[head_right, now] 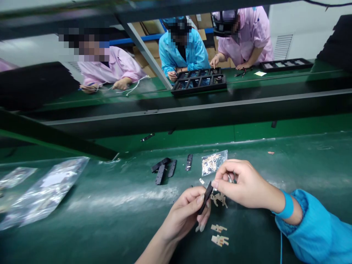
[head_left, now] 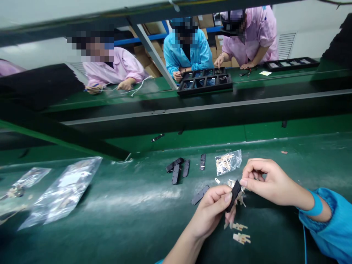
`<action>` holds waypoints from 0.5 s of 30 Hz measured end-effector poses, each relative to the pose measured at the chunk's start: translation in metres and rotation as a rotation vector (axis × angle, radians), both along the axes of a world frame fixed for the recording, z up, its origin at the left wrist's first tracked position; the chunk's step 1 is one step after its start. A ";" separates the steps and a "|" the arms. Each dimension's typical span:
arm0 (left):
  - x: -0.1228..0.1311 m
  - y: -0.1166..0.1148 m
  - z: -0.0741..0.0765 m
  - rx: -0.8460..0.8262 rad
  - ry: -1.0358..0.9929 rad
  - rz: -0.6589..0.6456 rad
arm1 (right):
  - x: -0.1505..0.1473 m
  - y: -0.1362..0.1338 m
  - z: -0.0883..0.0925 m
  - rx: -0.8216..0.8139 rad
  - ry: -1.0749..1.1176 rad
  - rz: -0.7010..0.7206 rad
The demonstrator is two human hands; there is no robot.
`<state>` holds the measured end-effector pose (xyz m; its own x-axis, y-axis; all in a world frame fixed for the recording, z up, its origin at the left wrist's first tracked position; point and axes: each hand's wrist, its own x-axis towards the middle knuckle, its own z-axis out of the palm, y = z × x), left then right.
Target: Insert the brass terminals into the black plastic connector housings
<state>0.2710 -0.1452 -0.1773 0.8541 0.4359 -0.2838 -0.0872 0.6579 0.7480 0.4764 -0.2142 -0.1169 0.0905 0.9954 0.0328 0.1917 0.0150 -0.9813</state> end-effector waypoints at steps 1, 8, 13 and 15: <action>-0.001 0.000 0.000 0.010 0.003 -0.004 | 0.000 0.001 -0.001 -0.025 0.022 0.015; -0.004 0.003 0.000 0.145 0.127 -0.166 | 0.011 0.009 -0.015 -0.149 0.116 0.094; -0.004 0.012 0.005 0.225 0.217 -0.150 | 0.017 0.007 -0.007 -0.076 -0.036 0.383; -0.004 0.014 0.005 0.231 0.231 -0.161 | 0.015 0.004 -0.003 0.001 -0.196 0.391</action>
